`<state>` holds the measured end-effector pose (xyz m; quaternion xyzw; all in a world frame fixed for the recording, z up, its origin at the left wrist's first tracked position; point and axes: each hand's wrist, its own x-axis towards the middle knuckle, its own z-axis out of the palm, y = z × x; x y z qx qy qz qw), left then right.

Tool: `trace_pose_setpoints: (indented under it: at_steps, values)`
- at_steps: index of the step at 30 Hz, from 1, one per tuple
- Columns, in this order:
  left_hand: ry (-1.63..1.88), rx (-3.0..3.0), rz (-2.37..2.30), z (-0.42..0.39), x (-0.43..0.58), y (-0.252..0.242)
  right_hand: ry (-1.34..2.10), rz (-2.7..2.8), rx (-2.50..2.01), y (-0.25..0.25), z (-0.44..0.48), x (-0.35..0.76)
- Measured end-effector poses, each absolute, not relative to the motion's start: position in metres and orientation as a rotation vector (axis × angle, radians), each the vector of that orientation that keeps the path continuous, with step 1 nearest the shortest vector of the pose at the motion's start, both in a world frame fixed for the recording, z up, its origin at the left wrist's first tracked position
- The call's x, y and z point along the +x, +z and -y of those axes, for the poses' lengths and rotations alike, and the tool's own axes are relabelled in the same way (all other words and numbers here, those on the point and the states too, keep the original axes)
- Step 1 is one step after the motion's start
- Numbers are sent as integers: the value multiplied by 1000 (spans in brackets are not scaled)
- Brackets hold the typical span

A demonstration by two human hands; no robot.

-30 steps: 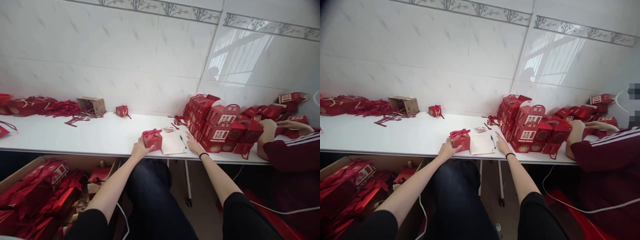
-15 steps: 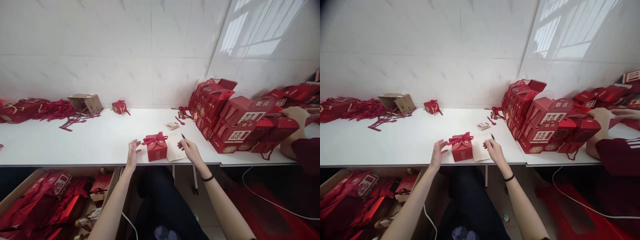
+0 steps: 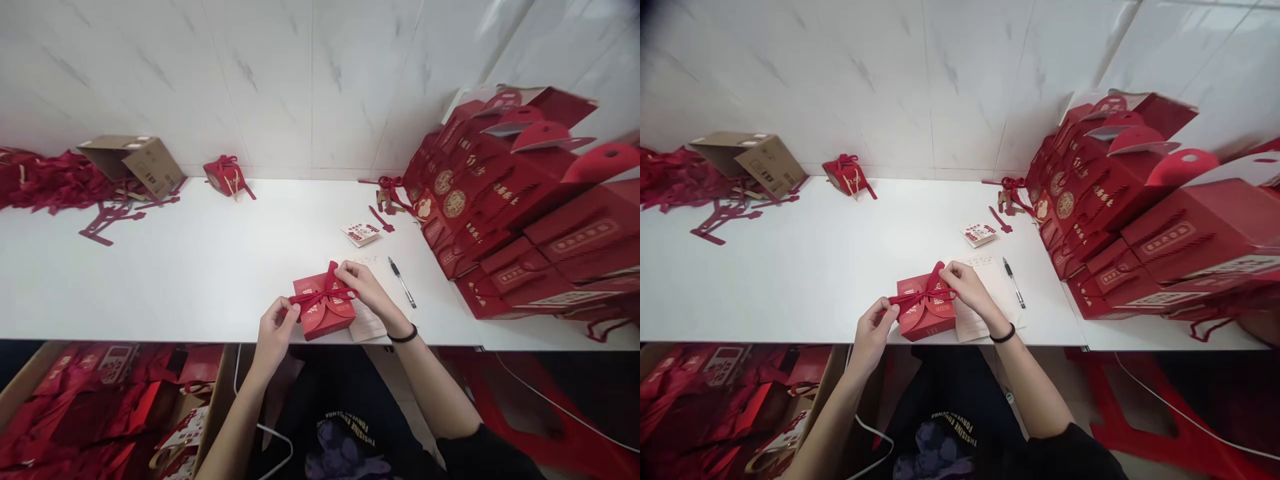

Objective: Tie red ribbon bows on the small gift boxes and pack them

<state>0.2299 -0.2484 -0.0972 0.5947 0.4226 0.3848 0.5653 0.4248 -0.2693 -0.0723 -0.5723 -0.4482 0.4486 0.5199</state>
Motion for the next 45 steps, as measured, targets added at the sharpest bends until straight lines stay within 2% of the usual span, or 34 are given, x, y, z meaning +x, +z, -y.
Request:
trace_pose_setpoints:
  at_steps: [9, 14, 19, 23, 27, 35, 39, 45]
  values:
    - [859, 1375, -993, 247, 225, -96, 1053, 1088, -1530, -77, 265, 428]
    - [835, 1322, -962, 242, 225, -105, 1092, 1051, -1444, -78, 265, 429]
    - [1123, 1118, -1126, 226, 186, -112, 706, 636, -1453, -84, 288, 464]
    - [1416, 878, -1270, 208, 145, -98, 376, 432, -1409, -81, 305, 504]
    - [1375, 969, -1074, 197, 156, -60, 438, 672, -1389, -52, 297, 503]
    - [1202, 1157, -430, 187, 254, 35, 513, 1140, -1108, 52, 245, 437]
    - [1113, 1206, -413, 193, 274, 47, 565, 1275, -1084, 72, 235, 411]
    - [1172, 1192, -454, 196, 258, 45, 504, 1274, -1091, 69, 246, 410]
